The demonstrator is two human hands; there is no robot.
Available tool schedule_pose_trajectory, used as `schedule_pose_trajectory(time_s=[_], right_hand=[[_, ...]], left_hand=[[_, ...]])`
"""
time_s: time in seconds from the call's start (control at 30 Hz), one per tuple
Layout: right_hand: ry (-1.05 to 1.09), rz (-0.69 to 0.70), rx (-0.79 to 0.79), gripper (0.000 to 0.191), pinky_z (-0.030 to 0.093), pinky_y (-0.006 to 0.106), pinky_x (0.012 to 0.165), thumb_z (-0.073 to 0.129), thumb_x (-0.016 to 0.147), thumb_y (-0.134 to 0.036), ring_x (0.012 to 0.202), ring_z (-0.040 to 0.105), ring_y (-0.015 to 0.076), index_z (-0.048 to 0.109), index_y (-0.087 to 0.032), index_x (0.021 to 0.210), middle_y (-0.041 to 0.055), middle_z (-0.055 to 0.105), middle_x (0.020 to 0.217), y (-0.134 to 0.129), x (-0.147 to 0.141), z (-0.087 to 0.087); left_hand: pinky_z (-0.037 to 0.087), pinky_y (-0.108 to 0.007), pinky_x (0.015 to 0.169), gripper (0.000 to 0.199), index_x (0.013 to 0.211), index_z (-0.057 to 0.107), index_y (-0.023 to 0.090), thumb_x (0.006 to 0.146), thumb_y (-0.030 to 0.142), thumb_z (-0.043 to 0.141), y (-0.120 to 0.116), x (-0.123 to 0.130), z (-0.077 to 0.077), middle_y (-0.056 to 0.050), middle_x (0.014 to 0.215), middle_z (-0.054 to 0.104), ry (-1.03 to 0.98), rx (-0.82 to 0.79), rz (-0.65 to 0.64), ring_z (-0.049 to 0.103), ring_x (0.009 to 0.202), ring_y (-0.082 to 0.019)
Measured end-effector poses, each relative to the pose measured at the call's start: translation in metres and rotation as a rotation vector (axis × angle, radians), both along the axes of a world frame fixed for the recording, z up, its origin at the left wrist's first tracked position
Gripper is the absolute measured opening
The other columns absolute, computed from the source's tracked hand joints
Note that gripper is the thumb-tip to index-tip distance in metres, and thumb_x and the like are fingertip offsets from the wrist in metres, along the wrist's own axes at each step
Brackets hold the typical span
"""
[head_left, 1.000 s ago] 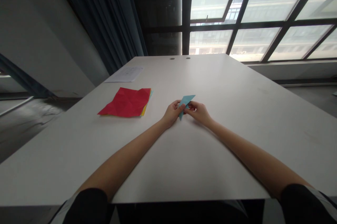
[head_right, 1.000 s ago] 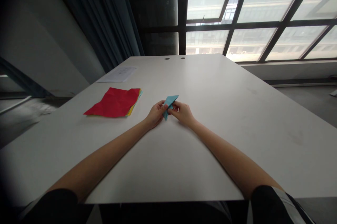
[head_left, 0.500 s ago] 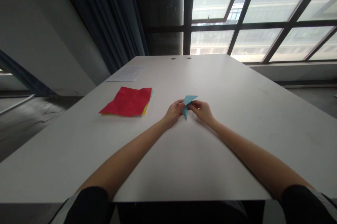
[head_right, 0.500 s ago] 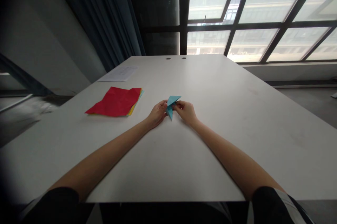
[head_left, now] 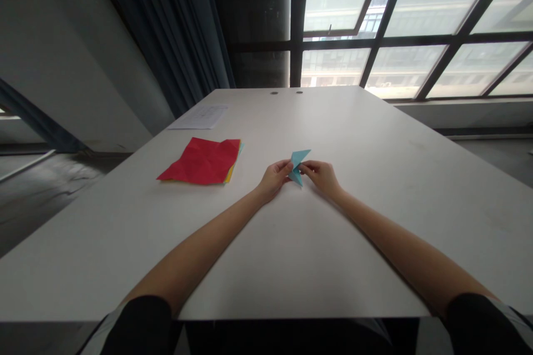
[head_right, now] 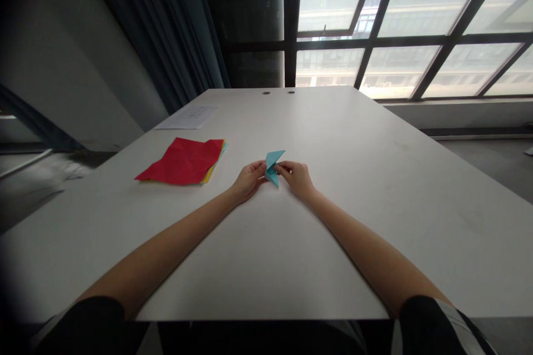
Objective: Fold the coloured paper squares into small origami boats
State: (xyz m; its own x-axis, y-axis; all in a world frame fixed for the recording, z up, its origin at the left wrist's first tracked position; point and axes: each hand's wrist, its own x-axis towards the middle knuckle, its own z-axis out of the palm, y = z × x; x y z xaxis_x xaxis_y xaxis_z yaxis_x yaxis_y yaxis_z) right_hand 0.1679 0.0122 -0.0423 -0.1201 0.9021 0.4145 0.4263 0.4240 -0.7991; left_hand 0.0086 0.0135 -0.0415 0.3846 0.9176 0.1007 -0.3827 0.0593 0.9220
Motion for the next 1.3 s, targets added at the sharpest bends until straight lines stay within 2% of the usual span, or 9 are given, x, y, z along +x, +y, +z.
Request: schedule_pose_trajectory(time_s=[0.17, 0.3, 0.5, 0.67, 0.9, 1.1, 1.3], right_hand=[[-0.060, -0.102, 0.045, 0.030, 0.037, 0.023, 0.052, 0.060, 0.073, -0.046, 0.050, 0.048, 0.0103, 0.067, -0.017, 0.066, -0.0004, 0.060, 0.054, -0.0025, -0.0001, 0.0022], [-0.021, -0.027, 0.023, 0.034, 0.034, 0.022, 0.050, 0.058, 0.073, -0.048, 0.050, 0.044, 0.0094, 0.064, -0.016, 0.063, -0.0014, 0.055, 0.053, -0.0037, -0.0023, 0.0029], [0.057, 0.053, -0.039, 0.037, 0.033, 0.022, 0.048, 0.059, 0.069, -0.051, 0.050, 0.043, 0.0091, 0.062, -0.015, 0.063, -0.0006, 0.056, 0.055, -0.0018, -0.0053, -0.0005], [0.066, 0.037, -0.038, 0.036, 0.034, 0.022, 0.048, 0.060, 0.069, -0.051, 0.050, 0.045, 0.0096, 0.062, -0.015, 0.064, -0.0001, 0.057, 0.055, 0.0003, -0.0047, -0.0034], [-0.135, 0.040, 0.077, 0.030, 0.036, 0.023, 0.053, 0.052, 0.079, -0.043, 0.053, 0.048, 0.0101, 0.067, -0.018, 0.073, 0.0008, 0.063, 0.061, -0.0070, -0.0060, 0.0031], [-0.056, -0.053, 0.074, 0.028, 0.037, 0.023, 0.051, 0.061, 0.071, -0.045, 0.052, 0.048, 0.0107, 0.066, -0.018, 0.066, 0.0013, 0.062, 0.059, -0.0086, -0.0073, 0.0051], [-0.061, 0.015, 0.048, 0.031, 0.038, 0.024, 0.052, 0.057, 0.074, -0.046, 0.053, 0.048, 0.0107, 0.067, -0.017, 0.073, 0.0019, 0.063, 0.062, -0.0068, -0.0070, 0.0010]], left_hand=[[0.048, -0.025, 0.066, 0.038, 0.084, 0.065, 0.011, 0.065, 0.043, 0.069, -0.0002, 0.0018, -0.0008, -0.005, 0.075, 0.064, -0.002, -0.036, 0.071, 0.056, 0.067, -0.011], [0.045, -0.021, 0.060, 0.038, 0.078, 0.064, 0.011, 0.062, 0.045, 0.070, 0.0002, 0.0038, -0.0021, -0.002, 0.067, 0.061, -0.003, -0.063, 0.124, 0.053, 0.060, -0.009], [0.038, -0.019, 0.053, 0.039, 0.078, 0.065, 0.011, 0.062, 0.046, 0.070, 0.0023, 0.0051, -0.0060, 0.001, 0.059, 0.059, 0.017, -0.058, 0.147, 0.050, 0.054, -0.007], [0.040, -0.020, 0.058, 0.034, 0.077, 0.065, 0.012, 0.062, 0.042, 0.072, 0.0021, 0.0050, -0.0056, 0.000, 0.063, 0.062, -0.007, -0.067, 0.144, 0.053, 0.057, -0.009], [0.042, -0.021, 0.060, 0.034, 0.076, 0.063, 0.011, 0.058, 0.038, 0.075, 0.0033, 0.0050, -0.0066, 0.000, 0.062, 0.063, -0.023, -0.101, 0.226, 0.054, 0.056, -0.009], [0.041, -0.021, 0.059, 0.033, 0.073, 0.062, 0.011, 0.054, 0.034, 0.077, 0.0027, 0.0053, -0.0052, 0.001, 0.059, 0.062, -0.036, -0.120, 0.267, 0.054, 0.055, -0.008], [0.042, -0.022, 0.060, 0.037, 0.073, 0.062, 0.012, 0.048, 0.032, 0.080, 0.0031, 0.0048, -0.0058, 0.002, 0.059, 0.062, -0.056, -0.116, 0.293, 0.055, 0.055, -0.009]])
